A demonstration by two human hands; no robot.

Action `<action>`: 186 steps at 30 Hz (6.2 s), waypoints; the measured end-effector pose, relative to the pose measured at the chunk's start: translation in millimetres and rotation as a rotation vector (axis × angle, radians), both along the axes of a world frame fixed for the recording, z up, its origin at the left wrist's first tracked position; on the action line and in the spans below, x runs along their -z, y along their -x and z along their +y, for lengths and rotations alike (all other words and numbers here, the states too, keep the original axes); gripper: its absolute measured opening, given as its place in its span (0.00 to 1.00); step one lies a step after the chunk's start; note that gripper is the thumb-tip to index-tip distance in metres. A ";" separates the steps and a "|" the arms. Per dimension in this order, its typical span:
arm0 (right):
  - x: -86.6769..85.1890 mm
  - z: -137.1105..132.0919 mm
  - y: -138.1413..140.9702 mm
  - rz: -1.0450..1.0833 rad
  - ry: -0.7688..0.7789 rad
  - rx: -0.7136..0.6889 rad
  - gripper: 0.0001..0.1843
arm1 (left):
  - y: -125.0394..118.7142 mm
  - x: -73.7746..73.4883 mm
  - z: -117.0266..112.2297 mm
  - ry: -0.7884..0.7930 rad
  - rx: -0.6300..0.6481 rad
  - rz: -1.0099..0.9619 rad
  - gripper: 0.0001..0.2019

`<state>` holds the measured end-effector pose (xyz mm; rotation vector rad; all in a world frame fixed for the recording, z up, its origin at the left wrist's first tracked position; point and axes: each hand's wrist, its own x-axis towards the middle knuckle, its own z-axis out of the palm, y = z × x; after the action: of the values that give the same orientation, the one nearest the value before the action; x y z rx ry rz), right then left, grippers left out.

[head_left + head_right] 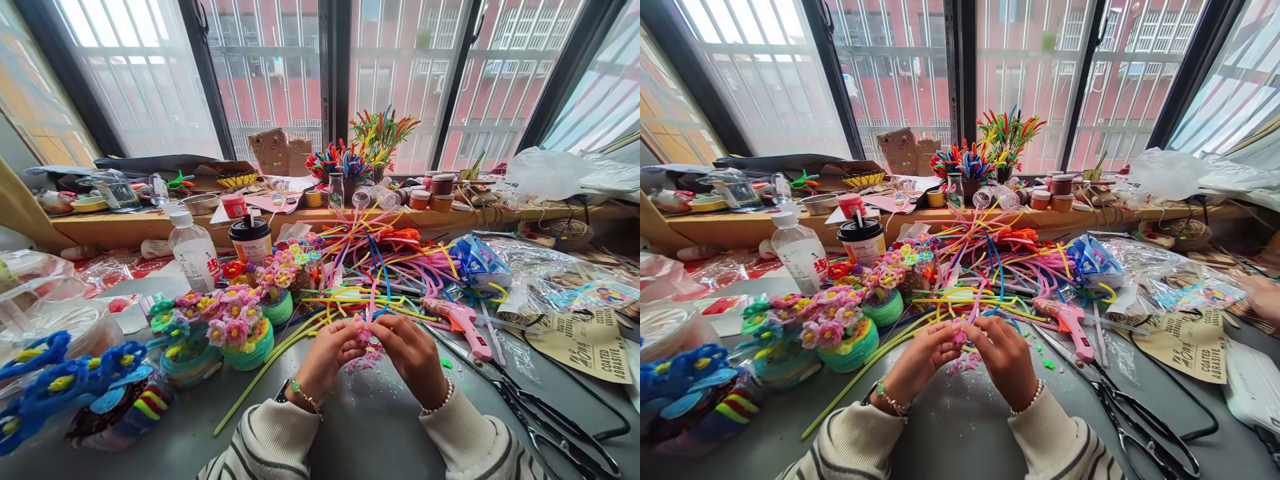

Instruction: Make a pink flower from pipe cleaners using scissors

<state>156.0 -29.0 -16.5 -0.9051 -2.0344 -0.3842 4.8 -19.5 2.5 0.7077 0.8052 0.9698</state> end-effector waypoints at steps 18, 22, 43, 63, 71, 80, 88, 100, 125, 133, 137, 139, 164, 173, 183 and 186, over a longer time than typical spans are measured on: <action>-4.1 1.1 9.6 0.346 0.220 -0.045 0.11 | -4.9 -7.5 0.5 -0.117 -0.164 0.101 0.11; -8.6 -0.4 13.6 0.471 0.385 -0.099 0.08 | -4.7 -6.7 0.8 -0.135 -0.175 0.109 0.12; -4.4 -1.5 11.2 0.462 0.376 -0.130 0.06 | -3.3 -4.6 0.5 -0.115 -0.135 0.093 0.12; -11.9 0.4 14.0 0.915 0.900 -0.235 0.11 | -4.8 -6.3 -3.0 -0.267 -0.134 0.242 0.10; -9.4 -0.5 18.0 1.440 1.354 -0.425 0.10 | -6.3 -1.4 -2.7 -0.439 -0.170 0.403 0.10; -13.8 -4.6 18.6 1.363 1.341 -0.409 0.08 | -3.4 -1.8 -0.5 -0.409 -0.192 0.365 0.09; -10.6 0.4 5.0 0.339 0.234 -0.027 0.09 | -2.1 -4.2 1.6 -0.137 -0.099 0.159 0.10; -6.2 2.2 -0.3 -0.038 0.018 0.039 0.13 | -1.8 -3.3 0.9 -0.140 -0.098 0.178 0.10; -1.4 -1.6 20.9 0.163 0.108 0.144 0.07 | -8.9 3.8 -8.7 -0.941 -0.461 0.972 0.05; -2.2 -3.5 25.9 0.424 0.399 0.070 0.06 | -9.9 4.9 -10.4 -1.117 -0.450 1.168 0.04; -10.5 -1.3 20.7 0.622 0.648 -0.042 0.06 | -7.5 6.9 -7.8 -1.218 -0.408 1.167 0.06; -14.8 0.6 16.1 0.723 0.819 -0.110 0.07 | -5.5 7.3 -6.2 -1.258 -0.368 1.162 0.06; -13.6 2.5 10.9 1.194 1.387 -0.484 0.11 | -3.6 -7.4 -5.2 -0.465 -0.146 0.396 0.10; -8.2 4.0 12.1 1.136 1.238 -0.554 0.10 | -3.1 -13.1 -4.8 -0.282 -0.104 0.238 0.10; -11.4 5.2 15.4 1.244 1.060 -0.415 0.11 | -6.8 -13.7 -7.3 -0.211 -0.084 0.191 0.12; -11.6 4.8 16.4 1.226 1.078 -0.409 0.11 | -7.4 -14.3 -8.3 -0.206 -0.101 0.170 0.13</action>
<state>139.6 -24.2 -4.9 -0.8907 -1.0506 1.3089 12.1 -27.8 16.8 0.9446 0.9044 1.1050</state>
